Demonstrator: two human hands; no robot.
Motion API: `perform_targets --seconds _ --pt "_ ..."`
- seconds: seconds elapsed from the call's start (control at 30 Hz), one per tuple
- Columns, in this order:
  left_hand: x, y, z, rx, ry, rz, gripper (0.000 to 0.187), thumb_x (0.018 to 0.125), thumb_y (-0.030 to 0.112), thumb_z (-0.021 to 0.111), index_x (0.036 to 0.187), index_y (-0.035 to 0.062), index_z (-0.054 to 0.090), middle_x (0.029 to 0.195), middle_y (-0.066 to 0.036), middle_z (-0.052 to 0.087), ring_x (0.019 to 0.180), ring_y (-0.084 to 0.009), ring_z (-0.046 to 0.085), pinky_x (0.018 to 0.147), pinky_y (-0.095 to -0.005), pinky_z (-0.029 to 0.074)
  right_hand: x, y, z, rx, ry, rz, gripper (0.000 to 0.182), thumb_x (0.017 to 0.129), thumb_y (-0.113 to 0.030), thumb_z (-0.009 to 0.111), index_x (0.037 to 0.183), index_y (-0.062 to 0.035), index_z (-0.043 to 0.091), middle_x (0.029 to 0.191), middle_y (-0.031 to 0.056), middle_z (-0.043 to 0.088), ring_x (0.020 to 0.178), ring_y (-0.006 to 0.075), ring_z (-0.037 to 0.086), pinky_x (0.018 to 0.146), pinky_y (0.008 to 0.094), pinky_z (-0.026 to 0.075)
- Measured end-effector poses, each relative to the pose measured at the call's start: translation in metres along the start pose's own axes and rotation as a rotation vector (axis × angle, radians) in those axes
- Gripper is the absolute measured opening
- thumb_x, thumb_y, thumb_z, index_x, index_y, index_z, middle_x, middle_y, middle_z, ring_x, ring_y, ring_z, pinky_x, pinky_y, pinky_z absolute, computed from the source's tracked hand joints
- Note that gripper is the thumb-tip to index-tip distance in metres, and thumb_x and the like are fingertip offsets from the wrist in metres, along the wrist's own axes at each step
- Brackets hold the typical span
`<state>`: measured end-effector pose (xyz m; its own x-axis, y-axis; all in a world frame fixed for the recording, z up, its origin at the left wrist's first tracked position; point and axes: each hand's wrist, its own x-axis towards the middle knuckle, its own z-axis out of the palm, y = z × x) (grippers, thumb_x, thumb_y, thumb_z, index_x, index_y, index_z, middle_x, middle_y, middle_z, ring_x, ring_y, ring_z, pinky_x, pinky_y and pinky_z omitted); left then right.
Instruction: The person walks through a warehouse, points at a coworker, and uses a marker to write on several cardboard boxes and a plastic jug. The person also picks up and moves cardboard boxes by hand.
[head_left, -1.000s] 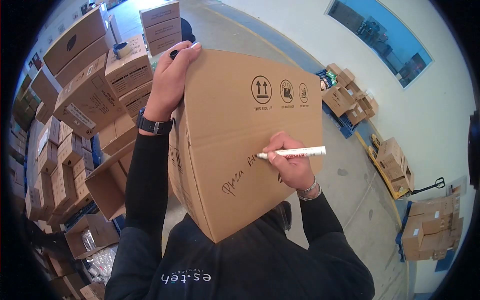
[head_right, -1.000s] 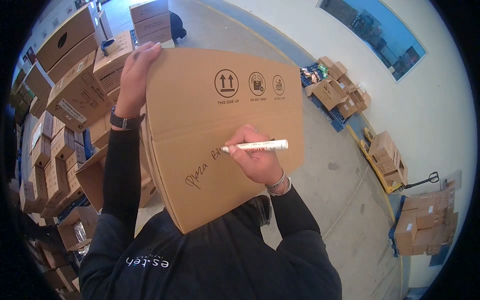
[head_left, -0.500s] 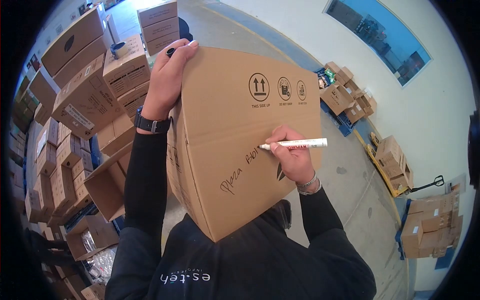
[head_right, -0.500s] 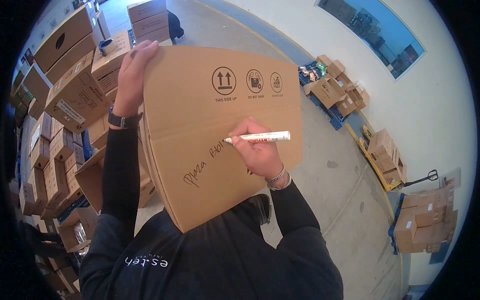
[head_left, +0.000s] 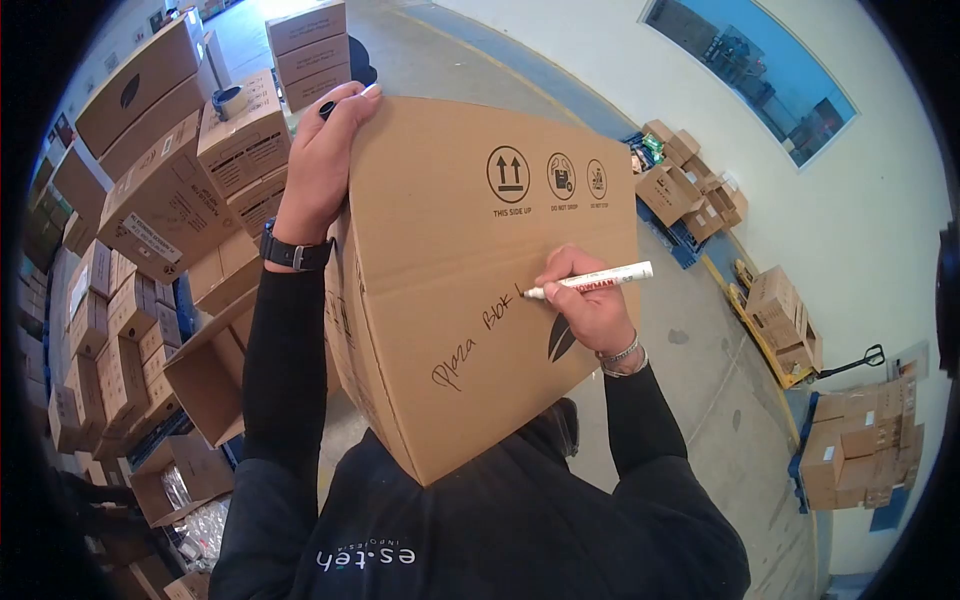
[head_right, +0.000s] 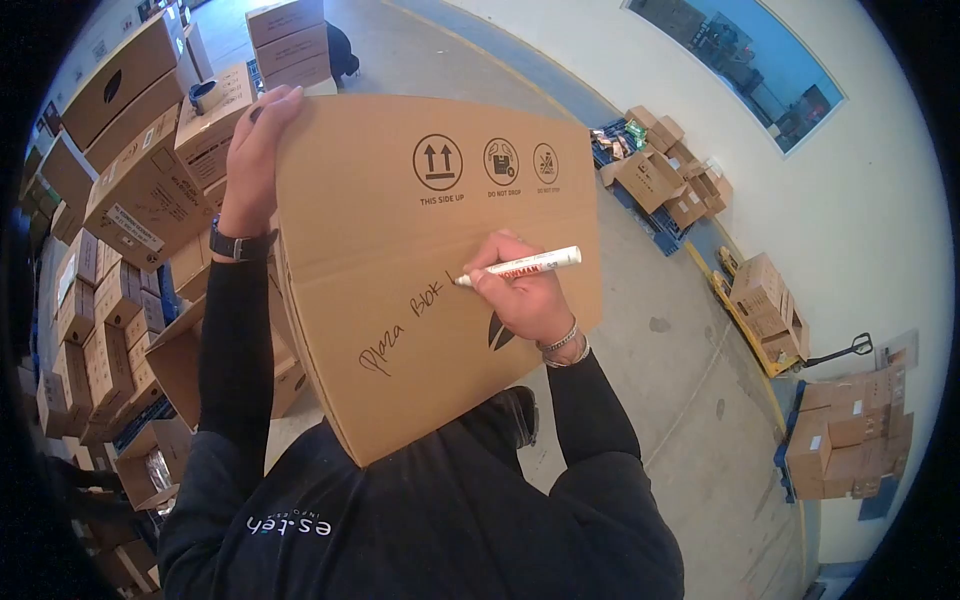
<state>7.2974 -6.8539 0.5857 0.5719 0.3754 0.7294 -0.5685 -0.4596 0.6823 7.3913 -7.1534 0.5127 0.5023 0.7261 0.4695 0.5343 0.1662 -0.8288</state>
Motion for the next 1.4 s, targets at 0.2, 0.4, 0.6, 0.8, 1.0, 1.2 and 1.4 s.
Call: perform_targets --seconds 0.2,0.4,0.6,0.8,1.0,1.2,1.4 --pt "0.001 0.012 0.005 -0.058 0.025 -0.128 0.021 0.094 0.017 0.055 0.09 -0.003 0.061 0.085 0.002 0.055 0.078 -0.0052 0.049 0.068 -0.0205 0.04 -0.003 -0.007 0.006 0.129 0.047 0.188 0.01 0.089 -0.012 0.059 0.088 -0.0019 0.06 0.075 -0.001 0.056 0.067 0.0052 0.045 0.061 0.0229 0.038" --pt "-0.002 0.008 0.003 -0.1 0.033 -0.177 0.021 0.094 0.016 0.055 0.088 -0.0032 0.06 0.082 0.003 0.053 0.075 -0.0047 0.047 0.066 -0.0204 0.039 -0.015 -0.005 -0.002 0.176 0.068 0.184 0.009 0.088 -0.011 0.06 0.088 -0.0021 0.06 0.074 -0.0006 0.058 0.068 0.004 0.048 0.059 0.0223 0.04" --pt "-0.006 0.01 0.002 0.114 0.028 0.021 0.022 0.095 0.016 0.054 0.091 -0.0051 0.058 0.085 0.0 0.054 0.077 -0.0064 0.048 0.069 -0.0215 0.04 -0.042 -0.036 0.024 -0.064 -0.163 -0.119 0.005 0.078 -0.01 0.064 0.078 -0.005 0.066 0.067 0.0028 0.057 0.066 0.0171 0.053 0.067 0.032 0.042" --pt "-0.004 -0.004 0.003 0.287 0.059 0.217 0.017 0.094 0.012 0.053 0.096 -0.0032 0.061 0.093 -0.002 0.058 0.081 -0.0124 0.052 0.075 -0.0234 0.042 -0.044 -0.034 0.027 -0.18 -0.248 -0.092 0.006 0.076 -0.011 0.065 0.08 -0.006 0.067 0.065 0.0013 0.06 0.067 0.0191 0.054 0.069 0.0326 0.04" --pt "-0.003 -0.006 0.005 0.278 0.044 0.207 0.019 0.094 0.015 0.054 0.098 -0.0011 0.063 0.096 -0.002 0.058 0.085 -0.0113 0.052 0.077 -0.0232 0.042 -0.045 -0.028 0.028 -0.042 -0.08 0.048 0.006 0.077 -0.01 0.064 0.078 -0.0047 0.064 0.066 0.0031 0.061 0.066 0.0186 0.053 0.066 0.0328 0.04" --pt "-0.004 0.003 0.005 0.069 0.008 -0.024 0.018 0.094 0.015 0.055 0.098 -0.0001 0.064 0.096 -0.002 0.058 0.086 -0.0109 0.053 0.077 -0.0228 0.042 -0.042 -0.025 0.026 -0.032 -0.067 0.049 0.006 0.077 -0.008 0.063 0.076 -0.0029 0.061 0.067 0.0055 0.06 0.065 0.0191 0.052 0.062 0.0323 0.04" --pt "-0.006 -0.004 0.008 0.087 0.109 0.003 0.018 0.094 0.015 0.055 0.097 -0.0003 0.063 0.097 -0.003 0.058 0.086 -0.0108 0.053 0.078 -0.023 0.042 -0.041 -0.025 0.019 -0.038 -0.163 0.012 0.005 0.078 -0.007 0.061 0.078 -0.0024 0.061 0.067 0.0051 0.058 0.065 0.0181 0.05 0.061 0.0322 0.04"
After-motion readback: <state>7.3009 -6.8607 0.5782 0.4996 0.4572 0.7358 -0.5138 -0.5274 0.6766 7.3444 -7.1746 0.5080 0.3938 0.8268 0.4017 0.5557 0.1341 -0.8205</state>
